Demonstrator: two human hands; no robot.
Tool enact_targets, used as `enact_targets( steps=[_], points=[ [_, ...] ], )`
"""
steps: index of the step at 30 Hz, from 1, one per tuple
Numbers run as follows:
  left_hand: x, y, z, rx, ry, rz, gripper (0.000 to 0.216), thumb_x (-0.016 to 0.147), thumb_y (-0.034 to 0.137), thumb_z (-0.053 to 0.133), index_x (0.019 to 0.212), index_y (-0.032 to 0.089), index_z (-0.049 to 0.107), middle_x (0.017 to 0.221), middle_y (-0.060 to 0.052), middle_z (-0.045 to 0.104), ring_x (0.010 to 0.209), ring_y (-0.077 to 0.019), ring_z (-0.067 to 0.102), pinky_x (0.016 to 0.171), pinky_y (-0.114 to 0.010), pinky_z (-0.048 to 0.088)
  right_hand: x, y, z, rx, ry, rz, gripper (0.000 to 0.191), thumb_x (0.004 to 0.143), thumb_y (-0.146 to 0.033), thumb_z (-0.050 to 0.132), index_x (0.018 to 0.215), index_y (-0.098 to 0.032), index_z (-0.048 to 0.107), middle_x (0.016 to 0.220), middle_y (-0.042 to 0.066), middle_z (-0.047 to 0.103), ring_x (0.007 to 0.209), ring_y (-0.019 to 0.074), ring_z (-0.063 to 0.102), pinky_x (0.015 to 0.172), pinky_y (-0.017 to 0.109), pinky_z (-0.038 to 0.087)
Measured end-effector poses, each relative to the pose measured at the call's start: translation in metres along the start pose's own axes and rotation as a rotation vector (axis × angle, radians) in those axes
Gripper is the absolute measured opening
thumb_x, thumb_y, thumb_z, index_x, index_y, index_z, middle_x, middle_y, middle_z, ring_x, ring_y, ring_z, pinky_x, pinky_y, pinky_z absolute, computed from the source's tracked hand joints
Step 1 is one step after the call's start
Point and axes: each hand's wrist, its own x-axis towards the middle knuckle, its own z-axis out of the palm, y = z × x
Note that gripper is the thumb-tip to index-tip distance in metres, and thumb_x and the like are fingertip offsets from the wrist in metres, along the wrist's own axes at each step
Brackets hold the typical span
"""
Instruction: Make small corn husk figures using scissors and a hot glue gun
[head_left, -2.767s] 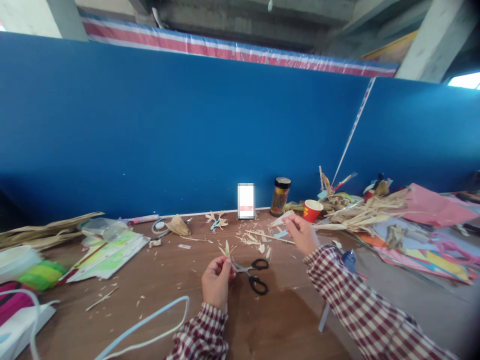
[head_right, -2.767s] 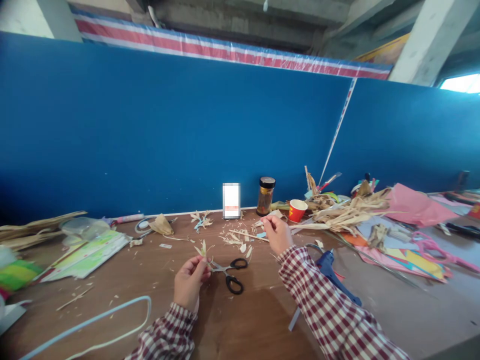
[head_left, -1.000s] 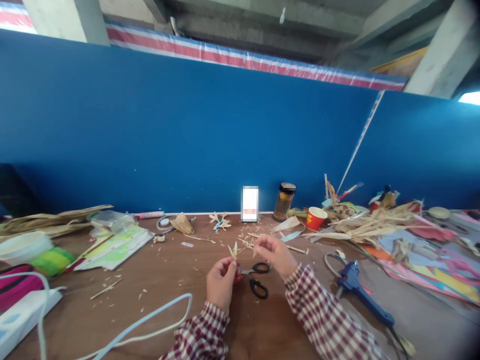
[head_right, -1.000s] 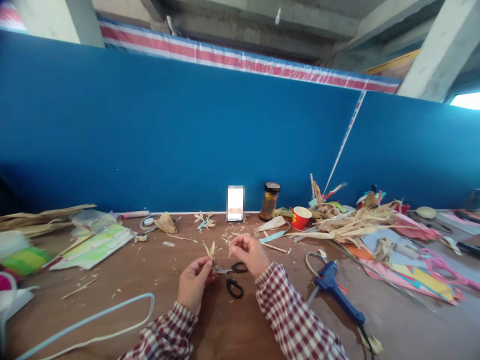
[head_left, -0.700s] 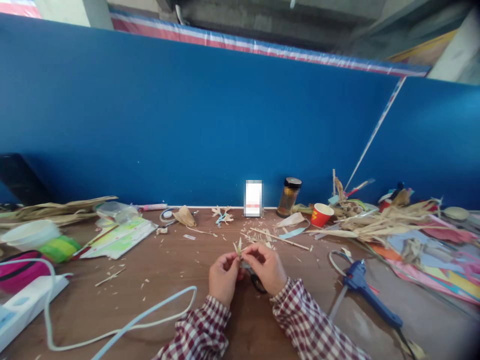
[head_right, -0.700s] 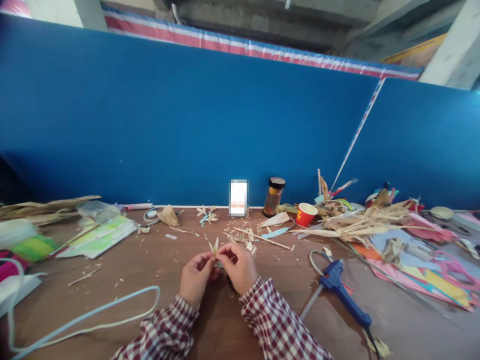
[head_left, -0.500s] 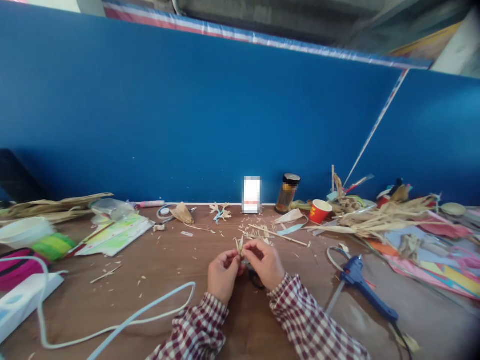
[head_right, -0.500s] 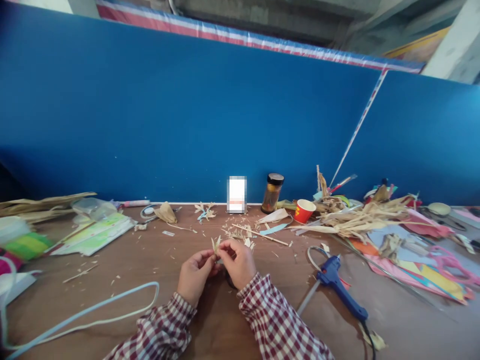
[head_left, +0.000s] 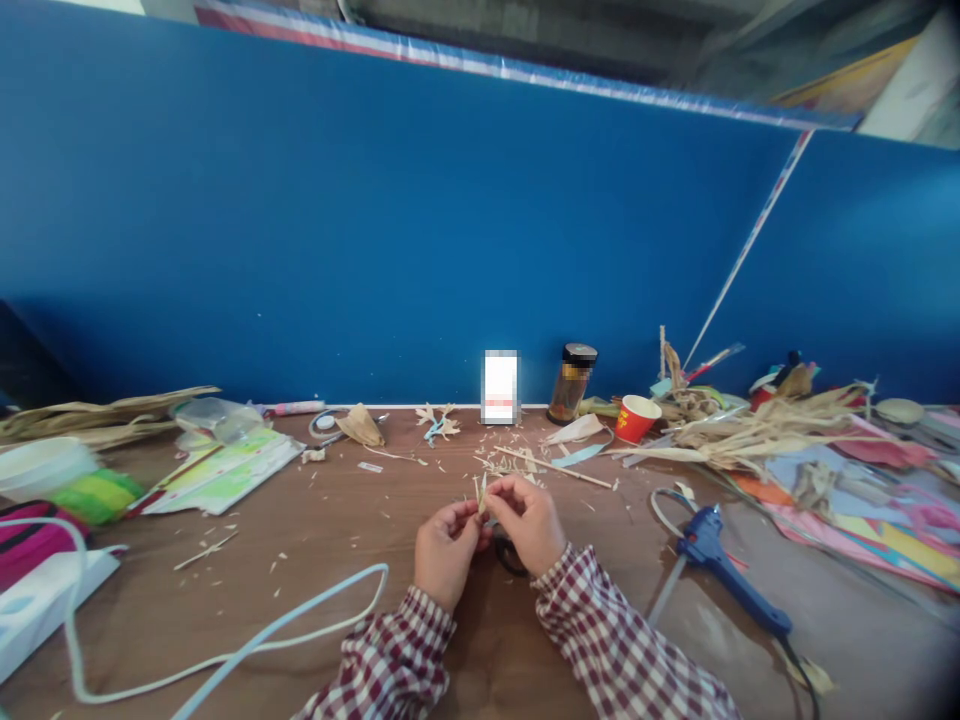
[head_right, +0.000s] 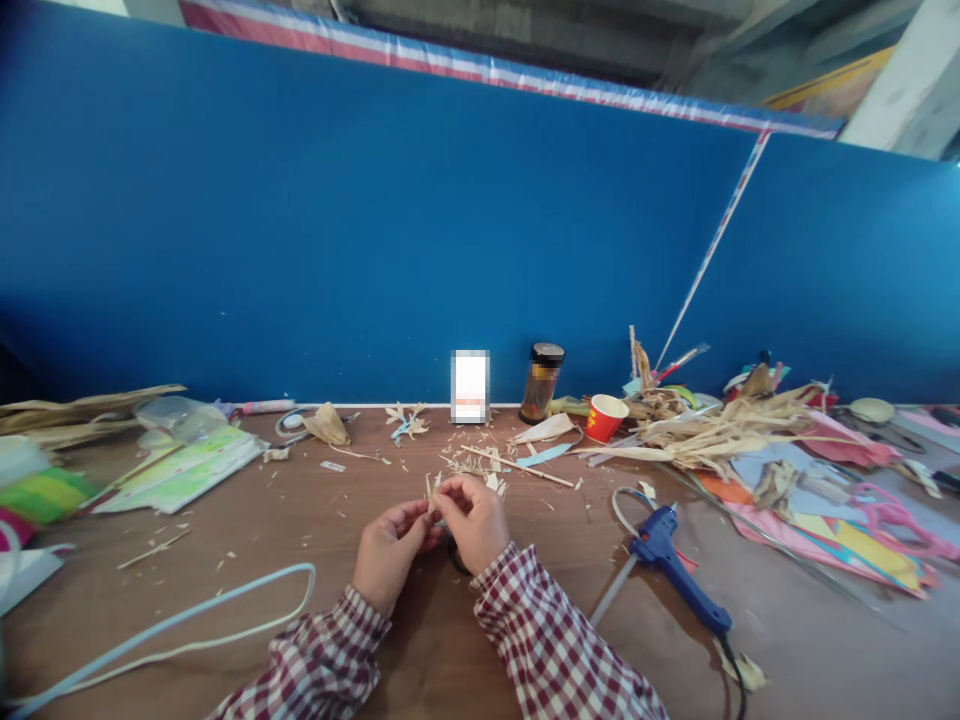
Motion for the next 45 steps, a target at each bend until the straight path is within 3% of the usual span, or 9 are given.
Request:
enact_targets(
  steps=[11, 28, 45],
  points=[
    [-0.0036, 0.0035, 0.0011, -0.014, -0.014, -0.009, 0.035, 0.054, 0.029, 0.072, 0.082, 0.01, 0.064, 0.071, -0.008, 0.069, 0.058, -0.0149, 0.063, 0.056, -0.023, 0.051, 0.001, 0.0028, 0.001, -0.046, 0.078, -0.018, 0.008, 0.076, -0.024, 0.051, 0.076, -0.018, 0.056, 0.068, 0.001, 0.062, 0.06, 0.0136, 0.058, 0.059, 0.025, 0.047],
    [-0.0006, -0.0027, -0.0022, -0.032, -0.021, -0.029, 0.034, 0.056, 0.032, 0.072, 0.081, 0.01, 0.065, 0.067, -0.006, 0.068, 0.054, -0.0116, 0.061, 0.054, -0.022, 0.051, -0.0006, 0.0035, 0.0009, -0.097, 0.077, -0.042, 0.008, 0.077, -0.022, 0.049, 0.076, -0.019, 0.057, 0.069, 0.001, 0.061, 0.062, 0.0133, 0.056, 0.06, 0.023, 0.045],
    [0.0006, -0.005, -0.0033, -0.067, -0.002, -0.021, 0.033, 0.055, 0.033, 0.073, 0.077, 0.01, 0.064, 0.063, -0.004, 0.065, 0.051, -0.0094, 0.058, 0.049, -0.019, 0.049, -0.0019, 0.002, 0.0018, -0.262, 0.12, -0.174, 0.008, 0.077, -0.018, 0.05, 0.075, -0.019, 0.058, 0.072, 0.0, 0.058, 0.059, 0.0112, 0.05, 0.058, 0.022, 0.04]
  ],
)
